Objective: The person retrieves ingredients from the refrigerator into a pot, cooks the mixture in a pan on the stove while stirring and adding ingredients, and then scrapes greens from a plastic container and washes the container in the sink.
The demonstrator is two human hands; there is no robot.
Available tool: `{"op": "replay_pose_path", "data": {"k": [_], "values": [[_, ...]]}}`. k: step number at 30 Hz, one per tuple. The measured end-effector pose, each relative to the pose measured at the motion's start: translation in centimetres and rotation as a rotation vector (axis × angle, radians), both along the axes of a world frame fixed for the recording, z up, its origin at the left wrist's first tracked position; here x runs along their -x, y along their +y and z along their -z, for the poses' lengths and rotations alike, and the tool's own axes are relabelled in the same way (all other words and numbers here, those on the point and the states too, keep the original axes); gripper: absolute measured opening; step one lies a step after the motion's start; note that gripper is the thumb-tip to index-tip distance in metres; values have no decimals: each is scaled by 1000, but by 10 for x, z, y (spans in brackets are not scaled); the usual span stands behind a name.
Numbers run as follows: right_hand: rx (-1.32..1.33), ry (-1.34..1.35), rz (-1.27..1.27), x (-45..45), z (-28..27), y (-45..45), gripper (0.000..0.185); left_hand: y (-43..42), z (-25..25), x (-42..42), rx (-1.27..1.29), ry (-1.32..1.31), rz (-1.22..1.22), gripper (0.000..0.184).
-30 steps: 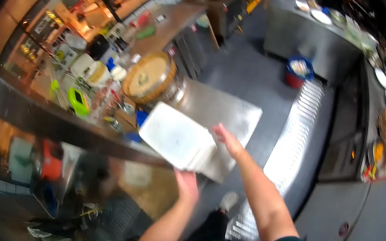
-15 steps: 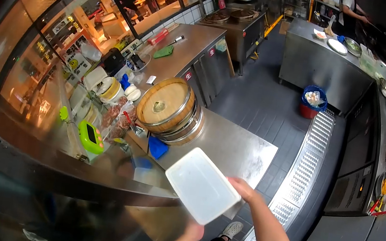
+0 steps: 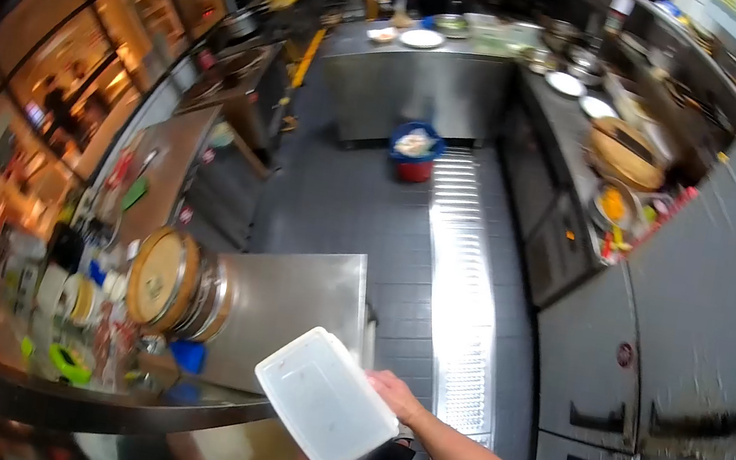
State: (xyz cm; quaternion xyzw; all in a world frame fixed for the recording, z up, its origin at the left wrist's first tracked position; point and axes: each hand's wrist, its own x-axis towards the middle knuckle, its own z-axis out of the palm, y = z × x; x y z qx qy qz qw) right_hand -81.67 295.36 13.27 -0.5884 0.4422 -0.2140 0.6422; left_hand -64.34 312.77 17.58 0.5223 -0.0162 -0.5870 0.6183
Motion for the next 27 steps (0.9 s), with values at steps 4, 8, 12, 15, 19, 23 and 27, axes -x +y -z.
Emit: {"op": "replay_pose_path", "data": {"k": [4, 8, 12, 15, 19, 23, 27], "values": [[80, -58, 229, 66, -15, 34, 53, -9, -23, 34, 28, 17, 186, 57], [107, -58, 595, 160, -79, 97, 49, -31, -59, 89, 47, 26, 507, 57], [203, -34, 992, 233, -133, 172, 49, -48, -100, 171, 116, 31, 827, 57], [215, 53, 1242, 287, -181, 236, 46, -44, -136, 236, 189, 55, 1030, 57], [344, 60, 1596, 333, -242, 320, 43, -33, -192, 321, 283, 112, 1283, 58], [418, 173, 1892, 375, -297, 393, 49, -5, -246, 410, 373, 201, 1537, 58], [425, 118, 2065, 423, -335, 441, 52, 22, -297, 503, 760, 409, 1797, 58]]}}
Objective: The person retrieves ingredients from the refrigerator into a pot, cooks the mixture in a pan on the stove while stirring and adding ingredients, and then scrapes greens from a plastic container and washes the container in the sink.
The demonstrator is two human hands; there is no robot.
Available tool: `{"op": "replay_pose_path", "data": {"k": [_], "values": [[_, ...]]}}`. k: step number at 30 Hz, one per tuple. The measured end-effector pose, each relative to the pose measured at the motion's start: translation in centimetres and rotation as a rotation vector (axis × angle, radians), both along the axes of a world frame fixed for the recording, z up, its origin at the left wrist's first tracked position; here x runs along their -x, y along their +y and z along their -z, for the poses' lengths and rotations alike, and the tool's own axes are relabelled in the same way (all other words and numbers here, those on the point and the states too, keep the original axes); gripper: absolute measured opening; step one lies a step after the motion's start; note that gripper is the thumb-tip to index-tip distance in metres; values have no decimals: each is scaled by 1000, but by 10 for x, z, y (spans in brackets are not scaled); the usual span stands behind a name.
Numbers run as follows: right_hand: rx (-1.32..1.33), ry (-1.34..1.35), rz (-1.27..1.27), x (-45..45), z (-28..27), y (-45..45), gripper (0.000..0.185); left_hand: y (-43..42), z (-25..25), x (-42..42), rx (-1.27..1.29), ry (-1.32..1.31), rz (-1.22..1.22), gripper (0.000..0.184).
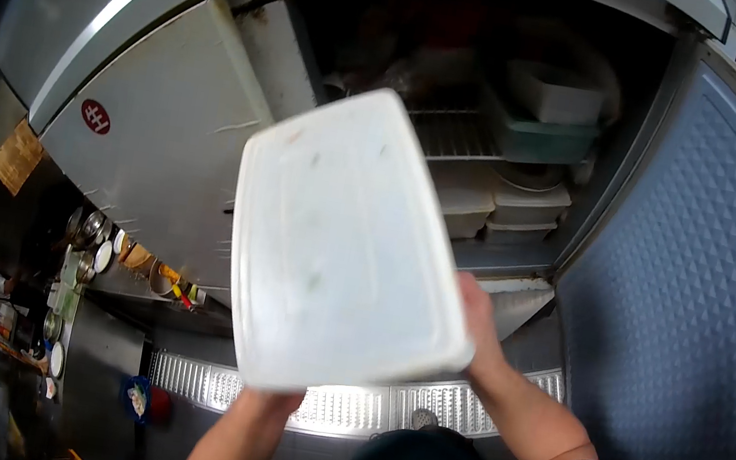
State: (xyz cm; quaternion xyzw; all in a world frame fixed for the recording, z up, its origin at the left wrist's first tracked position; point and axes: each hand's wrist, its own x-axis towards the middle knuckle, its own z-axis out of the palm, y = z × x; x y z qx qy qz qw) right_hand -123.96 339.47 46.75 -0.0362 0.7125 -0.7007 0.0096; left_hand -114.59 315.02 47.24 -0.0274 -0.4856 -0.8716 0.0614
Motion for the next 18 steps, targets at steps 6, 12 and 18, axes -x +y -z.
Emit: {"op": "replay_pose_path", "data": {"k": [6, 12, 18], "values": [[459, -102, 39, 66, -71, 30, 67, 60, -119, 103, 338, -258, 140, 79], [560, -80, 38, 144, -80, 38, 76, 78, -153, 187, 461, -287, 249, 94], [483, -133, 180, 214, -77, 33, 80, 67, -144, 279, 485, -334, 357, 97]]}}
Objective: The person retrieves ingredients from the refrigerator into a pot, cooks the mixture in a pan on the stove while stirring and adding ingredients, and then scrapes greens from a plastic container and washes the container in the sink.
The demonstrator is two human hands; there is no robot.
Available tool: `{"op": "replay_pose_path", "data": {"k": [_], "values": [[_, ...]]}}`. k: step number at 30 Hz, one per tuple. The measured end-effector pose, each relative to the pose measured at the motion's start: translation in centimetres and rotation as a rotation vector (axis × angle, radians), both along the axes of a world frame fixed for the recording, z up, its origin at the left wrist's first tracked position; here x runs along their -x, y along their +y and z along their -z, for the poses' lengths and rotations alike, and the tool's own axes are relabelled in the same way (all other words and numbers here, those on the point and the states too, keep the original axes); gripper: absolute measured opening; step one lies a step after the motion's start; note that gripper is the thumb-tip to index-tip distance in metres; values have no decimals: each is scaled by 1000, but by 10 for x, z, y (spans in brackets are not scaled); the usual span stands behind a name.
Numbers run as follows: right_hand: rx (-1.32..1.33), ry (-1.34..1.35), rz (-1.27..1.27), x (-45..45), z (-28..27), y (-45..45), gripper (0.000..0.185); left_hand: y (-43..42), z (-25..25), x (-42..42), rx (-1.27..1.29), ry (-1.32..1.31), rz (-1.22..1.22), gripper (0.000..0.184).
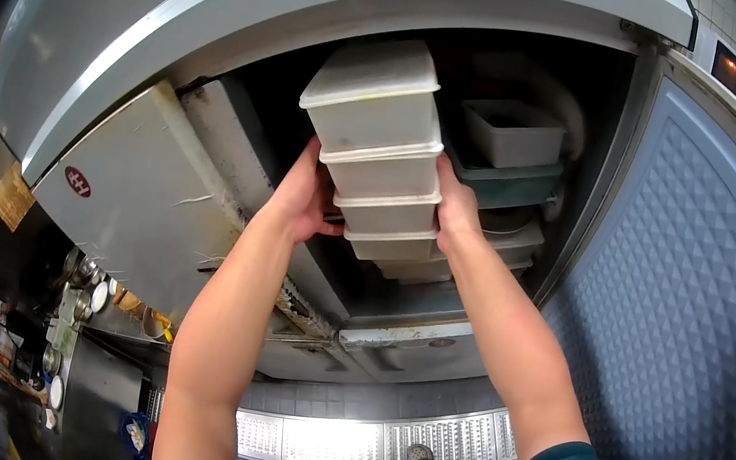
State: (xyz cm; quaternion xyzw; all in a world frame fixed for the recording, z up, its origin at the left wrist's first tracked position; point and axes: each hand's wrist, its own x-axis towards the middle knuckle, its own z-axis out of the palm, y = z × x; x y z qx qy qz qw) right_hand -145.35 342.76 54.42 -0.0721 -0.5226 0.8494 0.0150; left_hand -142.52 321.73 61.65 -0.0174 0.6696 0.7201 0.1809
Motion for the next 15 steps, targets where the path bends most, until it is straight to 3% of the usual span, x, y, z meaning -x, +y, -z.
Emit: {"op": "replay_pose_path", "data": {"k": [2, 3, 6, 7, 8, 12, 14, 15], "values": [[-48, -2, 18, 24, 11, 1, 80, 3, 4, 21, -41, -6, -39, 96], [-58, -31, -17, 27, 6, 3, 72, 5, 5, 30, -61, -13, -59, 95], [-4, 6, 111, 0, -1, 0, 65, 10, 10, 55, -46, 31, -158, 95], [51, 161, 28, -3, 20, 0, 56, 9, 13, 69, -93, -11, -168, 96], [-119, 303, 170, -16, 46, -8, 48, 8, 19, 78, -76, 11, -171, 97], [-463, 332, 90, -123, 149, -8, 44, 20, 21, 95, -69, 32, -112, 101], [-495, 147, 12, -176, 256, 5, 44, 20, 24, 113, -113, 30, -96, 103], [-393, -119, -7, -212, 298, 15, 43, 22, 29, 120, -149, 34, -113, 103]]}}
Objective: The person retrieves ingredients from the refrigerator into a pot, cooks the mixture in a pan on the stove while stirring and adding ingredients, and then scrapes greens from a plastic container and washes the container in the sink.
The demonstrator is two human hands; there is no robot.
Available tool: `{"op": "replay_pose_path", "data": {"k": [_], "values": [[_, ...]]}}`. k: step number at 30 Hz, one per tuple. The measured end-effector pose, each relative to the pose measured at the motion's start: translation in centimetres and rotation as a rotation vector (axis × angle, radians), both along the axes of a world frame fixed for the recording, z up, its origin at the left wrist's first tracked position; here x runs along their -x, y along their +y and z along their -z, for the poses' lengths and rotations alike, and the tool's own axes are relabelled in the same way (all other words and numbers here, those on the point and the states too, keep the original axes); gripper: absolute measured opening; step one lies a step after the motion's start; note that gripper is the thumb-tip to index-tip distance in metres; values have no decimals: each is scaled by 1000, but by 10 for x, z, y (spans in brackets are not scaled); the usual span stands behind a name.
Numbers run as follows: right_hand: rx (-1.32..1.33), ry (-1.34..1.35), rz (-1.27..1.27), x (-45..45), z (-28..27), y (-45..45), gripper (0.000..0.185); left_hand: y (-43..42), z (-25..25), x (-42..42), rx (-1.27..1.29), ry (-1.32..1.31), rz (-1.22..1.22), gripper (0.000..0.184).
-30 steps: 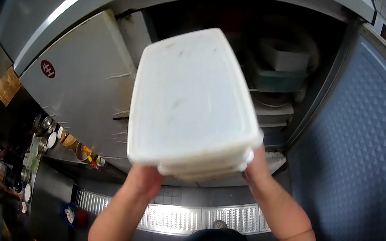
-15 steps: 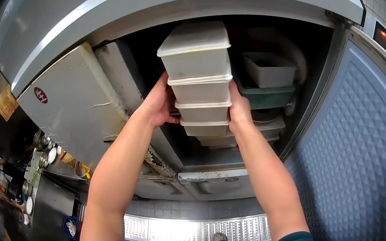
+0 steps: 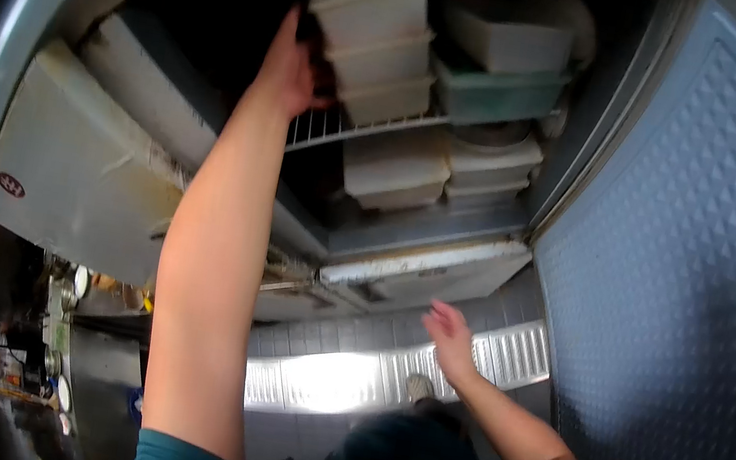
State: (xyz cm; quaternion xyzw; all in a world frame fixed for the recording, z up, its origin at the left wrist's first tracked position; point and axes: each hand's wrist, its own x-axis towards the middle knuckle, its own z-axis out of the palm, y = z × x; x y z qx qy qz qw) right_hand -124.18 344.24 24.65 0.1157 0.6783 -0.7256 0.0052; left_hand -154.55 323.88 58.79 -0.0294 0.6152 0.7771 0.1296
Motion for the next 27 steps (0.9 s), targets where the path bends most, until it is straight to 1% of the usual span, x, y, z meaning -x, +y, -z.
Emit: {"op": "replay_pose_path", "data": {"k": [1, 2, 3, 4, 5, 6, 7, 8, 9, 10, 11, 12, 13, 14, 15, 16, 17, 18, 19, 20, 21, 22, 23, 24, 25, 27], "values": [[183, -199, 79, -39, 60, 19, 38, -1, 7, 1, -34, -7, -23, 104], [155, -422, 204, -81, 111, 40, 34, -2, 9, 2, -42, 3, -77, 104], [80, -583, 238, -133, 176, 71, 33, -1, 10, -1, -46, 22, -129, 105], [127, -779, 339, -180, 192, 95, 21, 3, 11, -14, -14, 67, -272, 100], [191, -974, 469, -226, 205, 118, 18, -1, 23, -26, 36, 209, -319, 95], [256, -1147, 619, -271, 216, 141, 26, -6, 36, -41, 85, 358, -360, 91], [303, -1182, 796, -312, 218, 170, 23, -10, 48, -60, 130, 511, -398, 87], [339, -1109, 963, -342, 212, 196, 23, -17, 63, -85, 129, 577, -399, 74], [344, -928, 1112, -367, 206, 222, 24, -24, 80, -115, 188, 684, -355, 70], [352, -727, 1217, -387, 195, 244, 27, -32, 87, -162, 521, 654, -390, 68], [368, -526, 1273, -398, 181, 263, 32, -49, 123, -178, 673, 974, -526, 70], [392, -347, 1279, -405, 171, 280, 37, -64, 138, -207, 838, 1027, -585, 80], [440, -185, 1247, -409, 166, 292, 42, -81, 161, -220, 617, 1050, -608, 88], [497, -48, 1165, -408, 167, 299, 48, -91, 165, -239, 772, 960, -726, 89], [542, 79, 988, -404, 181, 307, 50, -102, 175, -241, 591, 931, -809, 85], [590, 194, 804, -402, 195, 316, 52, -113, 176, -245, 584, 799, -874, 80], [615, 142, 960, -382, 161, 290, 53, -132, 184, -237, 536, 668, -898, 78], [457, -37, 1167, -372, 139, 268, 55, -143, 185, -231, 337, 595, -776, 77], [403, -3, 1100, -380, 159, 273, 57, -153, 184, -226, 481, 565, -798, 74], [365, -126, 1219, -360, 113, 236, 58, -165, 179, -219, 516, 511, -788, 69], [439, -94, 1195, -367, 124, 232, 58, -175, 173, -217, 556, 455, -782, 65], [381, -94, 1092, -377, 139, 229, 53, -179, 172, -217, 615, 520, -727, 62], [373, -93, 1077, -379, 141, 215, 40, -182, 171, -215, 678, 582, -682, 61], [379, -80, 1048, -375, 129, 192, 26, -187, 169, -214, 745, 641, -649, 60], [387, -72, 1007, -368, 107, 161, 22, -195, 166, -214, 727, 602, -589, 59], [388, -13, 821, -362, 102, 120, 22, -186, 149, -236, 785, 517, -589, 58]]}}
